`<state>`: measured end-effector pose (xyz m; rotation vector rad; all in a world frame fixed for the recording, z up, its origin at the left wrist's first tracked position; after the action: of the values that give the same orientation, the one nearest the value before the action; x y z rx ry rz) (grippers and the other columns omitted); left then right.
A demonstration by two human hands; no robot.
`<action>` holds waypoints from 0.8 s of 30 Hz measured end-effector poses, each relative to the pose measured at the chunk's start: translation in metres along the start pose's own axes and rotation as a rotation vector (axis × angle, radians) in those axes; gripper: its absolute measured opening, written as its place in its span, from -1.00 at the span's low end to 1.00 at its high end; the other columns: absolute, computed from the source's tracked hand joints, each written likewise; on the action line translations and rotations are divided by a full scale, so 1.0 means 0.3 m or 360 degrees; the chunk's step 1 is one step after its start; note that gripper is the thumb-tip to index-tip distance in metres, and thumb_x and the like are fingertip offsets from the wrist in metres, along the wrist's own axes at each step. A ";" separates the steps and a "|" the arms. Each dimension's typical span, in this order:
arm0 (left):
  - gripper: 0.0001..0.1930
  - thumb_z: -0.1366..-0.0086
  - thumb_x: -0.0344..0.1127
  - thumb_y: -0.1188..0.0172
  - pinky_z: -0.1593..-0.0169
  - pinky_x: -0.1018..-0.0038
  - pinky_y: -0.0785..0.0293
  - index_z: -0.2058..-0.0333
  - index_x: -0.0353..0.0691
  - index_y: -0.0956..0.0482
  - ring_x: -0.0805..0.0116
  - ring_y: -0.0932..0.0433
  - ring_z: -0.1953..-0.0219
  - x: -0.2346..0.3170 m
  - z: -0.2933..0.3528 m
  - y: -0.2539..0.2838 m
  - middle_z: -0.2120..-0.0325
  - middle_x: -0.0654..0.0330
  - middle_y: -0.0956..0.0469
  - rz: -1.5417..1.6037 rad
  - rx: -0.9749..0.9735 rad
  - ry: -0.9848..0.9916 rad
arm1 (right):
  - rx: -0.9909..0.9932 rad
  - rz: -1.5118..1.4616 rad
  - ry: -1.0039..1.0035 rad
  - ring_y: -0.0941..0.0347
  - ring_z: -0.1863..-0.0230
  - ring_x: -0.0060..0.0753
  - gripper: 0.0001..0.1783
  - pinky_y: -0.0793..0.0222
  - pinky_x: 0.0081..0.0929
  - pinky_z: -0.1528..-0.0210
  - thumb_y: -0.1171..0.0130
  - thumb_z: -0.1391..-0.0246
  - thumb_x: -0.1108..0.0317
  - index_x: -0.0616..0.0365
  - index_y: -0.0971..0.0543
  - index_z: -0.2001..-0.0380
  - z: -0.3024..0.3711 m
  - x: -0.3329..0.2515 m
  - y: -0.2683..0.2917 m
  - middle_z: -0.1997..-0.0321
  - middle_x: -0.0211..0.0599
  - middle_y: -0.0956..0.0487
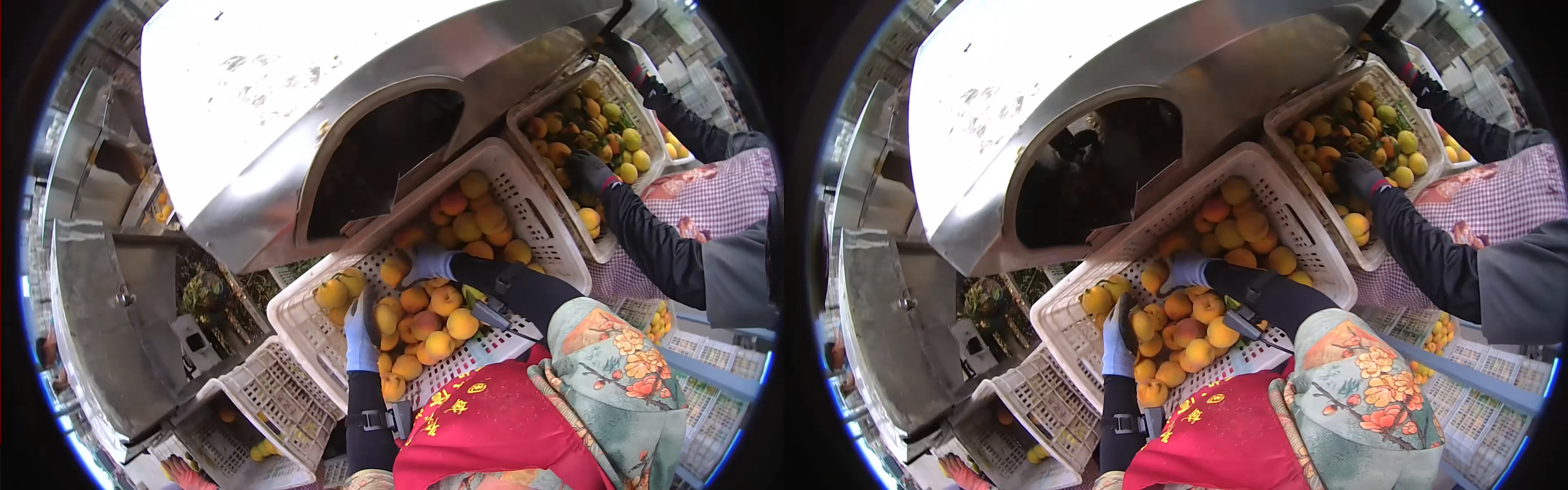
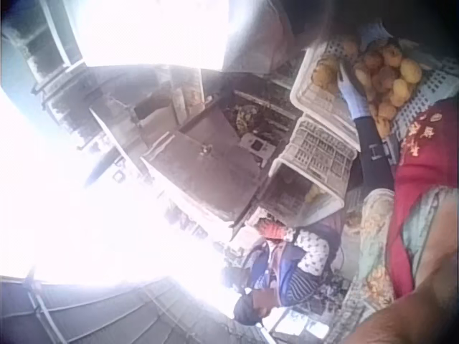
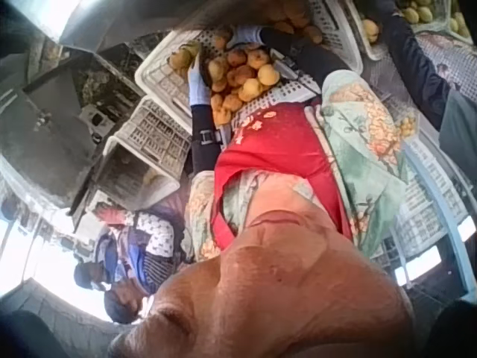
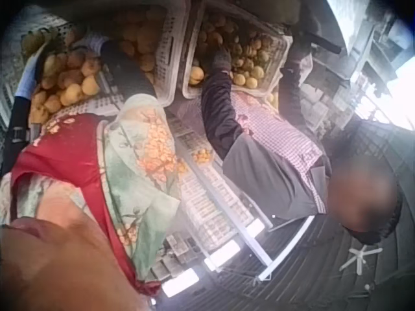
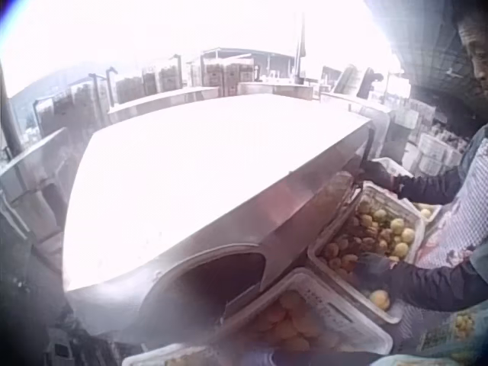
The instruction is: Sorting peaches from plastic crates into an industrial machine for processing.
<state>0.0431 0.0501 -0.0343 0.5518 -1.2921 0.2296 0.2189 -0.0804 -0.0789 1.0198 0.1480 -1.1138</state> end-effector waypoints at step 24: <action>-0.54 -0.35 -0.27 0.01 -0.04 0.36 -0.46 -0.19 -0.27 -0.30 0.24 -0.49 0.01 0.506 -0.031 0.066 -0.02 0.09 -0.46 0.0096 0.0193 -0.0727 | 0.1754 -0.0277 0.0862 -0.36 -0.12 0.07 -0.06 -0.16 -0.13 -0.26 -0.43 0.28 -0.02 0.21 -0.32 -0.16 0.496 -0.528 0.529 -0.11 0.04 -0.43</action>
<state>0.0837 0.0503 0.1135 0.6946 -1.7478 0.2408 0.2137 -0.0742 0.1902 2.3270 0.0419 -1.0314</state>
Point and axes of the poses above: each hand's wrist, its own z-axis away from the middle knuckle, its own y-axis out of the back of the hand, x = y × z, the point moved 4 cm from there along -z, towards the middle knuckle
